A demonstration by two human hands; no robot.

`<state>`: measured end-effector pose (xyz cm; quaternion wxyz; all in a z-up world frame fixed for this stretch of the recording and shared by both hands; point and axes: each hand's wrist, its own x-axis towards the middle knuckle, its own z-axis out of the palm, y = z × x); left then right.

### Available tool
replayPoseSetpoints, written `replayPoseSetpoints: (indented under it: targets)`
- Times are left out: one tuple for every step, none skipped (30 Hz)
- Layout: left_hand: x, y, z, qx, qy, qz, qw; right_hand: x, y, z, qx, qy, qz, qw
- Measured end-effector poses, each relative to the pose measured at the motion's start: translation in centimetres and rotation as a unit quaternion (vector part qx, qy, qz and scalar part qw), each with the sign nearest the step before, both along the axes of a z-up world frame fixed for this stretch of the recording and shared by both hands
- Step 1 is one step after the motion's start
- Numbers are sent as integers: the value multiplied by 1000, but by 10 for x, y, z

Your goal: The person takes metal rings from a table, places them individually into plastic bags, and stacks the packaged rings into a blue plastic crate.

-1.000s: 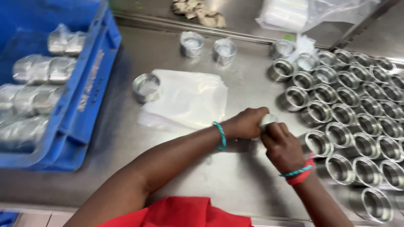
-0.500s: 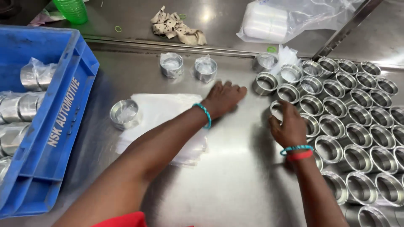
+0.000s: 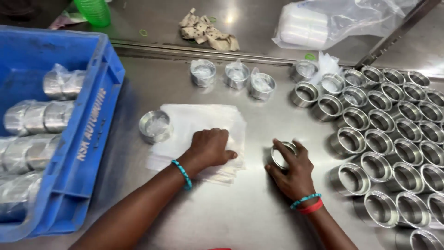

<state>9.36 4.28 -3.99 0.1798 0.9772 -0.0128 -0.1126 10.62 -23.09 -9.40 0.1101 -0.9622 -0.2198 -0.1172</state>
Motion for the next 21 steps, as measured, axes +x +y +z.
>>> replayPoseSetpoints:
  targets:
    - [2,4,-10,-14,-9,-11,1000,-2,3,2,84,14,20,996]
    - [5,9,-20,-27,-19,-23,999,-4,5,5,167,29,40,985]
    - [5,15,-22,-25,-26,-17,999,-4,10,13,168,23,46,984]
    - [5,22,-24,-50,-31,-25,998,-3,14,22,209,41,-1,977]
    - [9,24,-26,-77,-38,-37,996,-2,13,30,247,57,-51,966]
    - [13,23,-29,-78,-45,-35,995,-1,20,46,247,51,-48,967]
    - [13,22,-35,-82,-56,-49,994,-5,26,58,451,168,-32,876]
    - [12,21,-42,-86,-68,-62,992,-9,31,70,625,276,-15,730]
    - [6,23,-41,-84,-66,-54,993,-14,51,80,625,283,-11,728]
    - [0,24,-39,-88,-83,-57,991,-19,70,92,654,344,79,669]
    - [-1,22,-35,-93,-104,-67,988,-22,86,106,675,393,166,601]
    - [-3,30,-32,-91,-106,-67,988,-15,94,95,676,392,169,601]
    - [-2,35,-28,-198,-72,-25,977,-6,98,85,616,441,129,640]
    - [0,39,-24,-302,-35,17,952,4,103,76,551,485,87,674]
    - [-7,47,-19,-302,-37,13,952,7,109,72,552,482,86,675]
    - [-12,54,-15,-352,-32,34,935,11,115,68,519,501,44,691]
    - [-15,55,-11,-402,-23,47,914,14,113,65,487,515,-6,705]
    - [-20,55,0,-404,-20,34,914,17,120,69,493,507,-15,707]
    - [-24,46,8,-323,-97,-12,941,17,115,71,439,493,-7,751]
    - [-27,38,15,-240,-178,-58,953,18,110,73,381,480,-1,790]
    - [-26,25,28,-248,-177,-80,949,18,100,78,389,468,-20,794]
